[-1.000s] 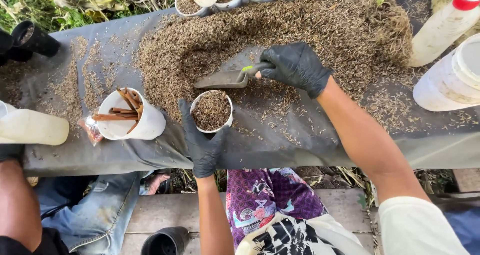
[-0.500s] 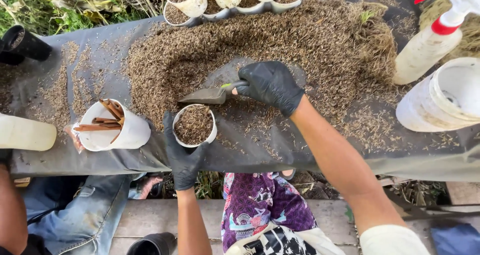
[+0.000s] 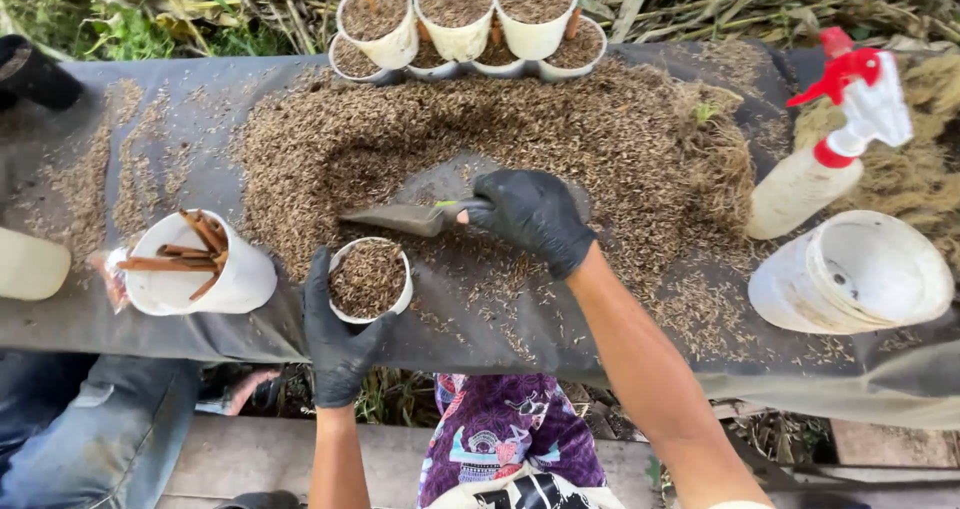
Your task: Filling small plastic pots with soil and planting plant cuttings.
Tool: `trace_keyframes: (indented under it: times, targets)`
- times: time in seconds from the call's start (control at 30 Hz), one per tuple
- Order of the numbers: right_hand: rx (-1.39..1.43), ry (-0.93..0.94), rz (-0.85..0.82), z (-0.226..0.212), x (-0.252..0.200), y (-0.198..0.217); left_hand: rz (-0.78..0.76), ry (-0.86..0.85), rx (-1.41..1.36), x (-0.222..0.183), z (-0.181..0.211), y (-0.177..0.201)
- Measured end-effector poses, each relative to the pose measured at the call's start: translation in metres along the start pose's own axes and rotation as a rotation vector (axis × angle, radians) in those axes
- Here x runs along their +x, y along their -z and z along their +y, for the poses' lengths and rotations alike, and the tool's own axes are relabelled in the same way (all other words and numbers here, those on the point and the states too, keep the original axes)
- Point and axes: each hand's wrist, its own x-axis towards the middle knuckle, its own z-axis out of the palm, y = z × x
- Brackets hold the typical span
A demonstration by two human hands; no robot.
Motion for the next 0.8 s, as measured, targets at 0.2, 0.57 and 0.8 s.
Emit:
trace_keyframes:
  times: [0.2,0.57,0.8]
  targets:
    - [-0.051,-0.035,0.119,0.009,-0.005,-0.003,-0.007,0.011,-0.064,0.001,-0.006,0.001]
    - [-0.175,0.025,0.255,0.029,-0.009,-0.026,-0.076,0.035,-0.228,-0.002,-0.003,0.01]
    - [-0.057,0.059,0.214,0.04,-0.002,-0.028,-0.075,0.036,-0.252,-0.007,-0.002,0.018]
